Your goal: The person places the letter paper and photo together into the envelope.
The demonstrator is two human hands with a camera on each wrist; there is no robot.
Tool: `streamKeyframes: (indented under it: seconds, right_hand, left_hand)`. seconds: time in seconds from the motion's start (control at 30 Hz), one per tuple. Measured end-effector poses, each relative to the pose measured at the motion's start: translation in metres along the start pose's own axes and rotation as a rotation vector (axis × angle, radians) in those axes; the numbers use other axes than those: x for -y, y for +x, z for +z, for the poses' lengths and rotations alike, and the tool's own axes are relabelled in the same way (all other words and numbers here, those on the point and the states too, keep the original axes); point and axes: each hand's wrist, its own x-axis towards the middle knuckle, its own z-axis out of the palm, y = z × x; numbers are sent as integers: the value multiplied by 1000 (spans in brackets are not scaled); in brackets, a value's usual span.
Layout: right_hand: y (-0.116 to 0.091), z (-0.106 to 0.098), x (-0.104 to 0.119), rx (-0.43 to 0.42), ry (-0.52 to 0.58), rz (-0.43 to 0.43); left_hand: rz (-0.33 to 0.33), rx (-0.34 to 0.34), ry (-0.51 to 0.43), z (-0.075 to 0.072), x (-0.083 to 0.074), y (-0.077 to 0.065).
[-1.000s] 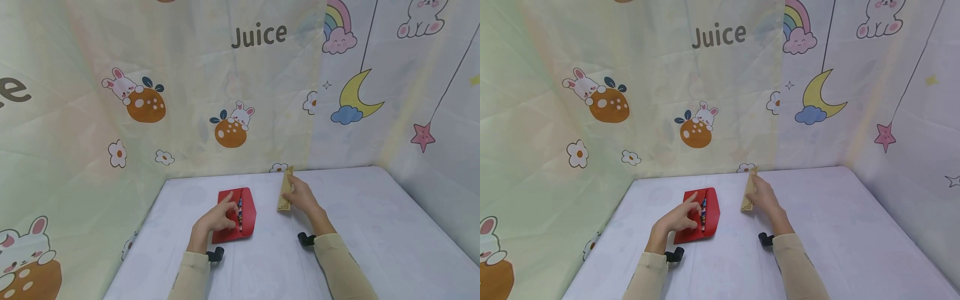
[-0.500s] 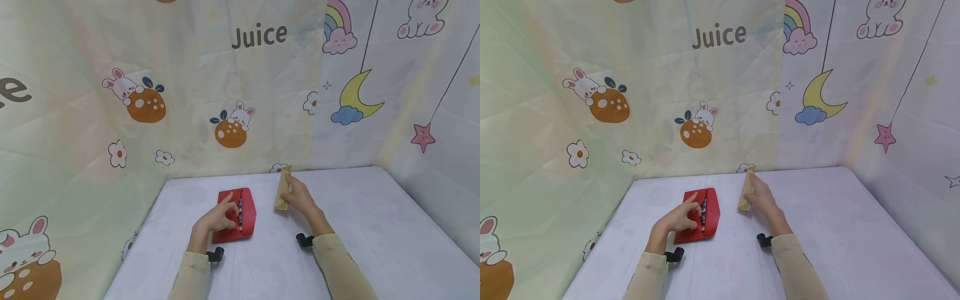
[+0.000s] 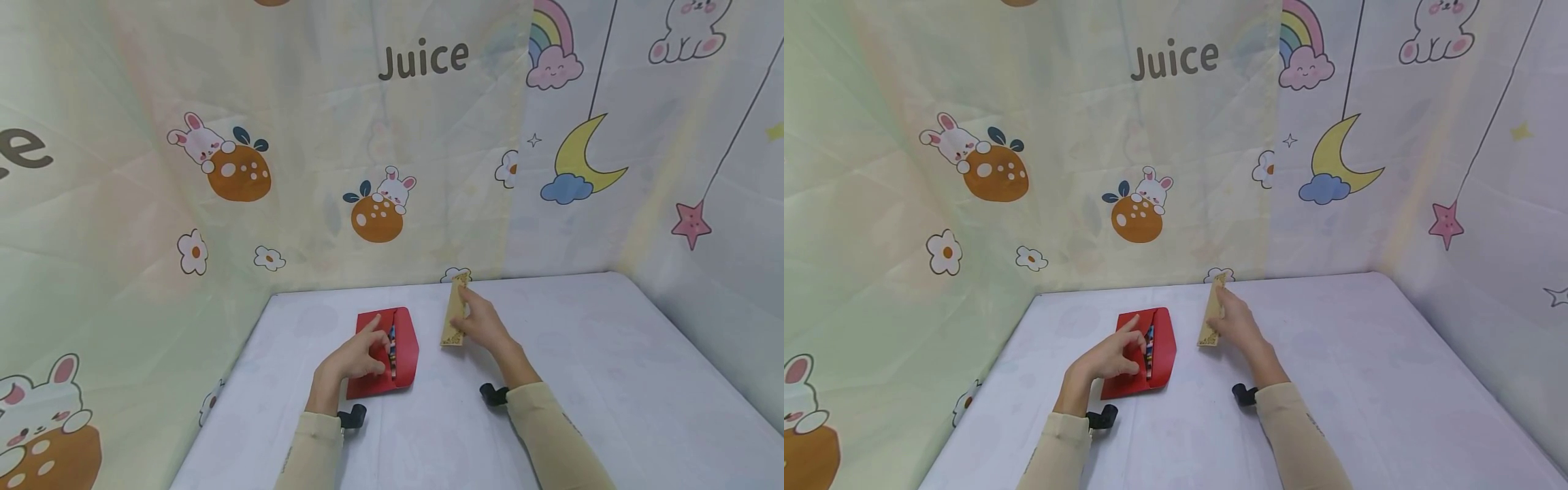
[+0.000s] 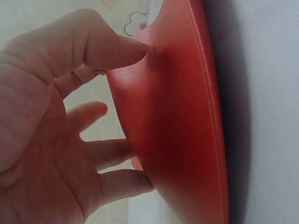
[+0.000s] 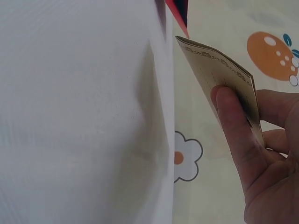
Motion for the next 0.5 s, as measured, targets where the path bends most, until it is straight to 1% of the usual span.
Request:
streamKeyframes:
  seconds: [0.37,0.5]
  right_hand:
    - [-3,6,7,36,33,29]
    - [-3,8,9,43,45,12]
  left_hand:
    - [-1,3,-13,-1,-1,-1]
    - [-3,4,-11,-1,-1,0]
